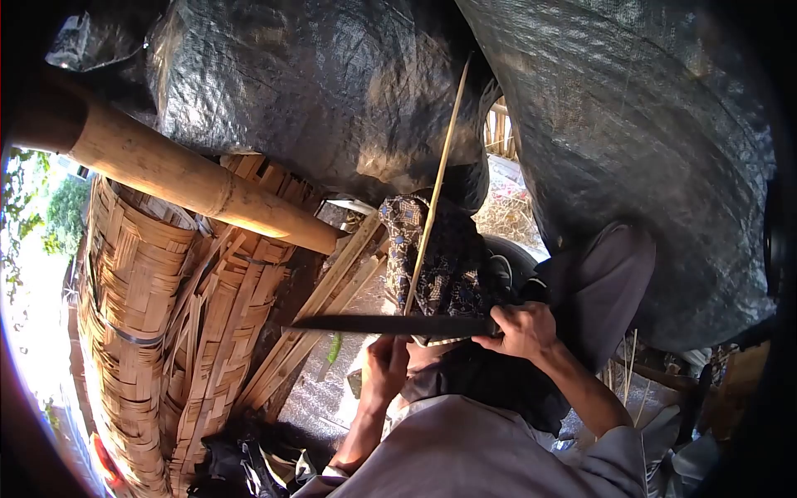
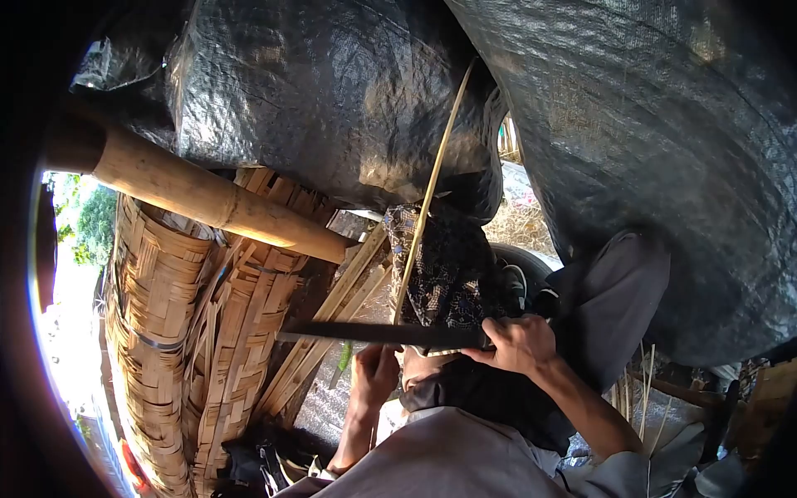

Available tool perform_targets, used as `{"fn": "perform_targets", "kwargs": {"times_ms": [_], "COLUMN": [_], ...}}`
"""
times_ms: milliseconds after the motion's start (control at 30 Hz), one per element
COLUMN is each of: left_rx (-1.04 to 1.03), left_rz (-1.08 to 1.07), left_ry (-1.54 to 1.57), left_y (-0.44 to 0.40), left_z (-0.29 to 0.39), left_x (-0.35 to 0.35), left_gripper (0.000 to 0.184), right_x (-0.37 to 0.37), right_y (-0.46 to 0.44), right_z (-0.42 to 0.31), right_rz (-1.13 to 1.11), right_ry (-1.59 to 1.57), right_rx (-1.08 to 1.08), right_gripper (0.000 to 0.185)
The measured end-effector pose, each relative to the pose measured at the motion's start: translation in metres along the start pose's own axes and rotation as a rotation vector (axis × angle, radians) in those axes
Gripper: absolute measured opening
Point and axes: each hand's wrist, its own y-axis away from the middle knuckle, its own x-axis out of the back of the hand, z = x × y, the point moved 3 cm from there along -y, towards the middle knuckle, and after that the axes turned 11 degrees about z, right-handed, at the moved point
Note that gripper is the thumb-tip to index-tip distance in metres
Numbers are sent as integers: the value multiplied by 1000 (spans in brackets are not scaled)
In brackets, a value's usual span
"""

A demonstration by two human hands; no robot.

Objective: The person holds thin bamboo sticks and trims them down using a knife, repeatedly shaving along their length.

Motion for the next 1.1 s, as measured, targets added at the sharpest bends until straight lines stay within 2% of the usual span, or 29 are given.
{"fn": "perform_targets", "kwargs": {"times_ms": [33, 100, 200, 300, 367, 433, 567, 633, 700, 733, 767, 833, 900, 1033, 1100], "left_rx": [-146, -139, -212, -121, -289, -165, -148, -128, -115, -76, -152, -76, 1, -98, -157], "left_rz": [-39, 14, 41, 20, -2, -16, 22, -35, -71, -69, -41, -61, -63, -63, -32], "left_ry": [-9, -211, -254, -192, -293, -247, -222, -228, -258, -181, -199, -251, -147, -214, -271], "left_y": [-3, 4, -2, 0, 4, 8, -4, -3, 2, 5, 5, -4, -8, 6, 7], "left_z": [2, 7, 13, 12, 5, 0, 2, -7, -14, -22, -24, -32, -44, -43, -47], "left_x": [-2, -4, -2, -1, -3, -7, -7, -5, -8, -10, -11, -9, -6, -10, -9], "left_gripper": [23, 21, 20, 19, 18, 18, 20, 20, 20, 20, 21, 22, 22, 20, 21], "right_x": [3, -2, -7, -2, 1, 3, -9, -10, -15, -16, -16, -22, -27, -35, -47], "right_y": [1, -3, -4, -3, 0, -9, -8, -1, 0, -6, -10, -8, -1, 5, -1], "right_z": [-1, 13, 11, 3, 1, 12, 0, -7, 0, 4, 8, -2, -14, -11, 0], "right_rz": [2, 52, 18, 43, 49, 40, 9, -74, -2, -35, -70, -47, -157, -65, -75], "right_ry": [4, 4, 34, 41, 30, 104, 23, 49, -5, -6, -7, 18, 127, -30, -12], "right_rx": [58, 18, -105, -63, 62, 21, -72, -17, 65, 11, -44, -42, -61, 81, -56], "right_gripper": [49, 49, 49, 49, 50, 50, 49, 49, 49, 49, 49, 50, 47, 49, 49]}}
